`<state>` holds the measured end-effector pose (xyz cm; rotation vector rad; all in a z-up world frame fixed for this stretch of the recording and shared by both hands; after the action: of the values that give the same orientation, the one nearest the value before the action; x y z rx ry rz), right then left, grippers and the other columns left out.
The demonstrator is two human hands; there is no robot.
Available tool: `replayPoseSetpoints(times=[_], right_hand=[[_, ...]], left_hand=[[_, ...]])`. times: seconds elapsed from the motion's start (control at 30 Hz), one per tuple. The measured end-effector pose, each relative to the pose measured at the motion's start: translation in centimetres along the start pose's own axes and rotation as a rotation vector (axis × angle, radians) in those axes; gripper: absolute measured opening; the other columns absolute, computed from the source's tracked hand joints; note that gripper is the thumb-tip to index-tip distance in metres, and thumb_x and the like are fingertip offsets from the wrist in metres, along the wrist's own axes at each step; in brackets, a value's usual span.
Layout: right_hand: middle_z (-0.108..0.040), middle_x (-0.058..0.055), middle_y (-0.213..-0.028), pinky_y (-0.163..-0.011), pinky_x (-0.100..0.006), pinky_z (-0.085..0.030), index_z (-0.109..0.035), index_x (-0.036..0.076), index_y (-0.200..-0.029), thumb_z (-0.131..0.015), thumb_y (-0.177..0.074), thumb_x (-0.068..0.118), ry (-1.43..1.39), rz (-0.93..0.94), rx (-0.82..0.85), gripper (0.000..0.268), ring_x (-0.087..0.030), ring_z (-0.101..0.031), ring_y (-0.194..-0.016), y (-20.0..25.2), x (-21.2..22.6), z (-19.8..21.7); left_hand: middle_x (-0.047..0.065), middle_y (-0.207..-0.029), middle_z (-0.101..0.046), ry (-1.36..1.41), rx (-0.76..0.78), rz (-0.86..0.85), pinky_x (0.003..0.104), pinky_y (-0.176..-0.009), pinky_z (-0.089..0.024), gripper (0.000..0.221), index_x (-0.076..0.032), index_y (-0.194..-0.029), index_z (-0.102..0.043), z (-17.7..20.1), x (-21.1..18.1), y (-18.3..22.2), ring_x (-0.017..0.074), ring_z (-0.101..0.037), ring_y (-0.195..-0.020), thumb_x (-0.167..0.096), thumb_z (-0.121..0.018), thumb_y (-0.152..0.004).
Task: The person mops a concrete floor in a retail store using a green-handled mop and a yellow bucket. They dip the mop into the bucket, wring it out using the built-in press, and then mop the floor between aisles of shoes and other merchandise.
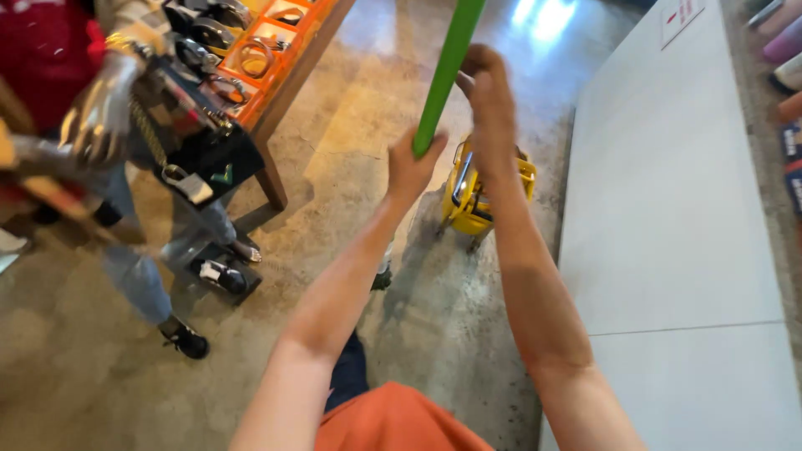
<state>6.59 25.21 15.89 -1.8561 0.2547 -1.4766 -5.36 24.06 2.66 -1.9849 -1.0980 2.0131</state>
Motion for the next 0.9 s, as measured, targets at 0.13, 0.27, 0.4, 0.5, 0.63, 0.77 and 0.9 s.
replayPoseSetpoints(times=[0.13, 0.27, 0.4, 0.5, 0.63, 0.77, 0.9], right_hand=[[-0.057, -0.015, -0.145, -0.122, -0.041, -0.044, -0.050, -0.001, -0.138, -0.055, -0.108, 0.018, 0.048, -0.148, -0.186, 0.036, -0.026, -0.055, -0.141, 0.4, -16.5, 6.5], [-0.046, -0.026, -0.147, -0.114, -0.045, -0.036, -0.037, -0.001, -0.149, -0.071, -0.090, 0.009, 0.628, -0.047, 0.150, 0.069, -0.039, -0.042, -0.141, 0.2, -28.5, 6.7], [-0.061, -0.016, -0.136, -0.107, -0.036, -0.046, -0.040, 0.002, -0.149, -0.062, -0.095, 0.007, 0.374, -0.187, -0.069, 0.058, -0.027, -0.057, -0.128, -7.1, -31.7, 9.9], [-0.060, -0.011, -0.102, -0.086, -0.036, -0.051, -0.056, 0.001, -0.122, -0.073, -0.100, 0.010, 0.484, -0.303, -0.221, 0.029, -0.022, -0.059, -0.094, -11.5, -34.4, 14.8], [-0.060, -0.004, -0.092, -0.075, -0.033, -0.052, -0.053, 0.005, -0.117, -0.072, -0.093, 0.010, 0.547, -0.271, -0.286, 0.031, -0.016, -0.060, -0.084, -19.0, -33.0, 16.5], [-0.063, -0.003, -0.099, -0.080, -0.033, -0.055, -0.051, 0.006, -0.124, -0.075, -0.095, 0.012, 0.624, -0.177, -0.301, 0.039, -0.016, -0.064, -0.089, -25.2, -32.8, 21.1], [-0.061, -0.006, -0.114, -0.098, -0.034, -0.049, -0.044, 0.004, -0.138, -0.073, -0.100, 0.011, 0.514, 0.038, -0.196, 0.048, -0.017, -0.059, -0.106, -30.6, -30.9, 24.9]], left_hand=[[0.001, -0.067, -0.059, 0.038, 0.021, 0.020, 0.031, -0.058, -0.048, 0.025, -0.005, -0.094, -0.069, -3.5, 0.7, -10.5, 0.0079, -0.055, -0.064, -0.028, -0.077, -0.095], [0.003, -0.068, -0.055, 0.031, 0.116, 0.036, 0.031, -0.060, -0.047, 0.028, -0.004, -0.092, -0.068, -7.3, 2.1, -18.2, 0.0106, -0.052, -0.066, -0.030, -0.077, -0.094], [0.010, -0.104, -0.061, 0.309, 0.324, 0.033, 0.031, -0.094, -0.045, 0.030, -0.004, -0.118, -0.061, -7.9, 7.4, -23.3, 0.0157, -0.057, -0.103, -0.023, -0.067, -0.096], [0.017, -0.136, -0.058, 0.371, 0.263, 0.026, 0.035, -0.123, -0.037, 0.048, -0.004, -0.137, -0.055, -7.4, 18.5, -23.6, 0.0205, -0.053, -0.137, -0.008, -0.053, -0.089], [0.021, -0.121, -0.063, -0.152, 0.371, -0.094, 0.041, -0.103, -0.047, 0.047, -0.002, -0.129, -0.055, -13.8, 28.4, -22.9, 0.0299, -0.058, -0.122, -0.004, -0.063, -0.083], [0.022, -0.093, -0.067, -0.116, 0.440, 0.175, 0.047, -0.073, -0.054, 0.027, -0.005, -0.121, -0.056, -21.9, 34.4, -27.3, 0.0424, -0.066, -0.087, -0.009, -0.064, -0.096], [0.022, -0.089, -0.067, -0.122, 0.479, 0.054, 0.051, -0.067, -0.052, 0.033, -0.008, -0.128, -0.056, -27.9, 32.0, -34.3, 0.0448, -0.065, -0.078, -0.014, -0.059, -0.096]])
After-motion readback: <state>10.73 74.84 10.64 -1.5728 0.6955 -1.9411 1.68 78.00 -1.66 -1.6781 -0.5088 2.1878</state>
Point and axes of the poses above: each hand's wrist, its own y-axis away from the middle knuckle, its own z-axis out of the back of the hand, x = y × z, the point moved 7 cm from there along -y, towards the middle knuckle
